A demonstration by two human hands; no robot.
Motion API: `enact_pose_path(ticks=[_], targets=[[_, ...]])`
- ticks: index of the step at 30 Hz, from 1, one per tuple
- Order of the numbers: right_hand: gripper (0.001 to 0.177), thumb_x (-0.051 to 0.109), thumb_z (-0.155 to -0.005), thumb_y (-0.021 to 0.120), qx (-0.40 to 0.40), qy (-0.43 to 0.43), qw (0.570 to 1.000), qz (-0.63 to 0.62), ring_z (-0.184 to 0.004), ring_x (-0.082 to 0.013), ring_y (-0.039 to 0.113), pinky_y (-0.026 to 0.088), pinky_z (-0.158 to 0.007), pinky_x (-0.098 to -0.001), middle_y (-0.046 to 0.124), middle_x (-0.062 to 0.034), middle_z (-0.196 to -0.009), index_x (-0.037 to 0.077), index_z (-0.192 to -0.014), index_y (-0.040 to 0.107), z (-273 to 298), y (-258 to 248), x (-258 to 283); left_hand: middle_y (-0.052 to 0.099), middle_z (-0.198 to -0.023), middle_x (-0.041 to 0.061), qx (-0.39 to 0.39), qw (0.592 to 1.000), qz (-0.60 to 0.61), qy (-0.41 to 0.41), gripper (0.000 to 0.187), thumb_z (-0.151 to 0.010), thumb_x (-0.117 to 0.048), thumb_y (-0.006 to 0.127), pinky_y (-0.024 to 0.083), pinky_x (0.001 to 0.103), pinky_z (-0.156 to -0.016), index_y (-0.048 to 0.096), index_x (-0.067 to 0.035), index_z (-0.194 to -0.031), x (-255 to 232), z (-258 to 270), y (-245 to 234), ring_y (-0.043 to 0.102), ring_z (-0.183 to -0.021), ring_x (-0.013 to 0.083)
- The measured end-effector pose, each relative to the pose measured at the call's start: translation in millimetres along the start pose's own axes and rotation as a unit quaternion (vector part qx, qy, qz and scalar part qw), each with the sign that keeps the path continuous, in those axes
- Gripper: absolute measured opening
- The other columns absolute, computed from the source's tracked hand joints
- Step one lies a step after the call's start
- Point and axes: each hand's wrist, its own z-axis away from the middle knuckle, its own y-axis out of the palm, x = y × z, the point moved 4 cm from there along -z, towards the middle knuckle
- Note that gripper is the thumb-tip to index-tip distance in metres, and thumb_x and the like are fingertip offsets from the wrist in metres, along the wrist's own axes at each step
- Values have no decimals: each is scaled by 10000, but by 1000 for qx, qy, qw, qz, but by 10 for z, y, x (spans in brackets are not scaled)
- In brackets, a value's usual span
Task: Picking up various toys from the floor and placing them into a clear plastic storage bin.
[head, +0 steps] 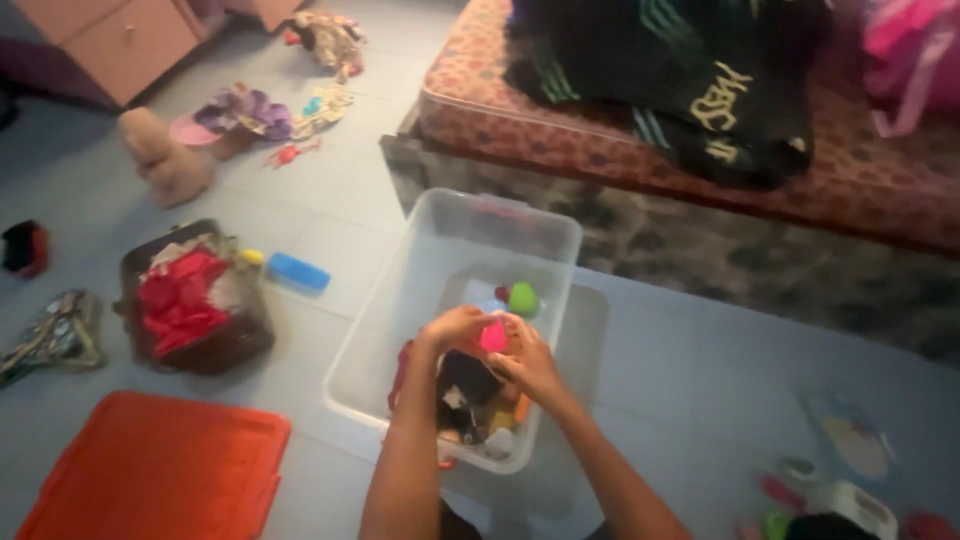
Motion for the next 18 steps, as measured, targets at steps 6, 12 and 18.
enact_pose_path(ticks=[6,12,18], targets=[[501,141,-823,816,50,147,963,-221,-958,-175,688,583,-835,-330,726,-79,-1082,44,-1278,628,-140,816,-1206,720,-1076,275,-30,919,252,-302,730,-1014,-671,489,637,431,-646,612,8,-1253,211,387,-60,749,-798,352],[443,114,-760,764,184,307,928,-108,-606,-168,660,542,-495,-330,688,-94,-847,88,-1185,642,-131,1217,-1991,709,-1153,138,-89,935,27,-343,683,-980,-633,456,612,454,-644,628,-47,-1286,618,464,-291,741,-830,301],[374,163,-780,783,275,283,918,25,-749,-262,706,536,-582,-413,727,-181,-900,25,-1110,673,-16,1467,-2441,698,-1128,127,-15,946,1,-324,640,-964,-607,495,608,472,-750,626,-87,-1314,1115,288,-167,719,-865,288]])
